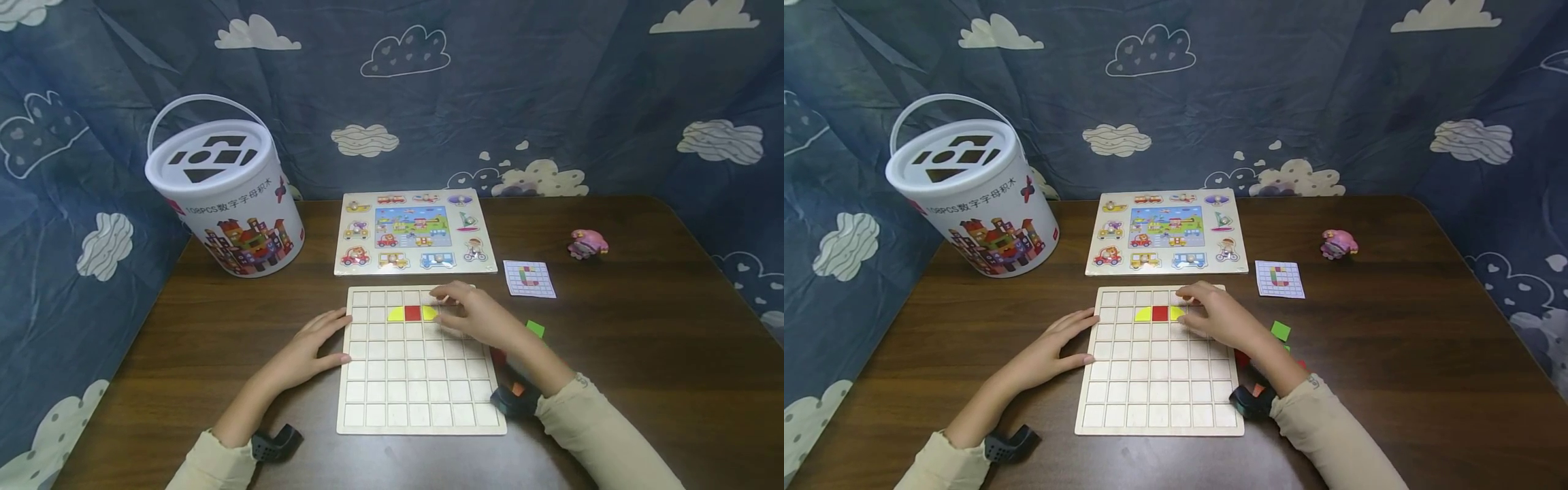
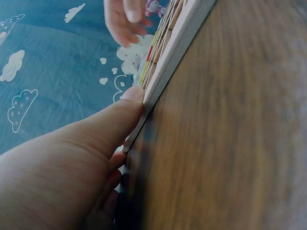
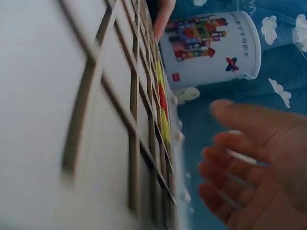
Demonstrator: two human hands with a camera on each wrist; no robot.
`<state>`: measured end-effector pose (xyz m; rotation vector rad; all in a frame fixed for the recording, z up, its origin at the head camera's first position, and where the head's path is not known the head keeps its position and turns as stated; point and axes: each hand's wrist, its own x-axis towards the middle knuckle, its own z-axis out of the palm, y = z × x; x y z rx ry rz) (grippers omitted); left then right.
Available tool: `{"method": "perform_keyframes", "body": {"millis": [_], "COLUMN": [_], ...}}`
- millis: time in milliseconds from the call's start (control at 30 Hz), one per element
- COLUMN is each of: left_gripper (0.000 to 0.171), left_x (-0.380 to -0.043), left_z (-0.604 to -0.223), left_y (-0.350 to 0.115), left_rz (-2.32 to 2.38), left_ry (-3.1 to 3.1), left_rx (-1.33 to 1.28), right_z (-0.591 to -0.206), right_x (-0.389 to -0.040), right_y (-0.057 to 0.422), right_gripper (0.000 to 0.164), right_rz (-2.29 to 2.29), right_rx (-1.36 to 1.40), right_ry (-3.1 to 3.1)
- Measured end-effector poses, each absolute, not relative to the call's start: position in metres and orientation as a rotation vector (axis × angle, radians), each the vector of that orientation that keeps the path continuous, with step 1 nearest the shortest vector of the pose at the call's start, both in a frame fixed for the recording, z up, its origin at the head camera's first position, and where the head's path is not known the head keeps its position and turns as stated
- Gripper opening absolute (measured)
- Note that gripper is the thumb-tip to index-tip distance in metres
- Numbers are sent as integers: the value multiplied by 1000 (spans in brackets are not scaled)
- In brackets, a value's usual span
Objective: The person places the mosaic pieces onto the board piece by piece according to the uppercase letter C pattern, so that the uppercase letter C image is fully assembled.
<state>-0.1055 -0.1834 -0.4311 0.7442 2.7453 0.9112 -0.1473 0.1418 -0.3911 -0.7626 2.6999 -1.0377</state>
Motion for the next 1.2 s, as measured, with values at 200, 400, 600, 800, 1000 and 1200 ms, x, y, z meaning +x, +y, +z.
{"method": "perform_keyframes", "body": {"millis": [200,400,600,800,1000,1200], "left_gripper": [66,66,65,65,65,65], "left_x": [-106,-107,-107,-107,-106,-106], "left_z": [-431,-430,-430,-430,-430,-430], "left_y": [-183,-182,-182,-182,-182,-183], "left_rz": [903,906,910,908,911,911], "left_ry": [2744,2739,2734,2737,2738,2738], "left_rx": [736,743,746,748,741,732], "right_z": [-376,-378,-392,-410,-416,-416], "right_x": [-135,-123,-113,-109,-110,-112], "right_y": [169,211,242,260,267,265], "right_gripper": [47,50,52,43,33,26], "right_rz": [-1092,-1043,-972,-928,-895,-831], "right_rx": [-705,-642,-560,-568,-486,-514], "right_ry": [2782,2881,2913,2954,2966,3012]}}
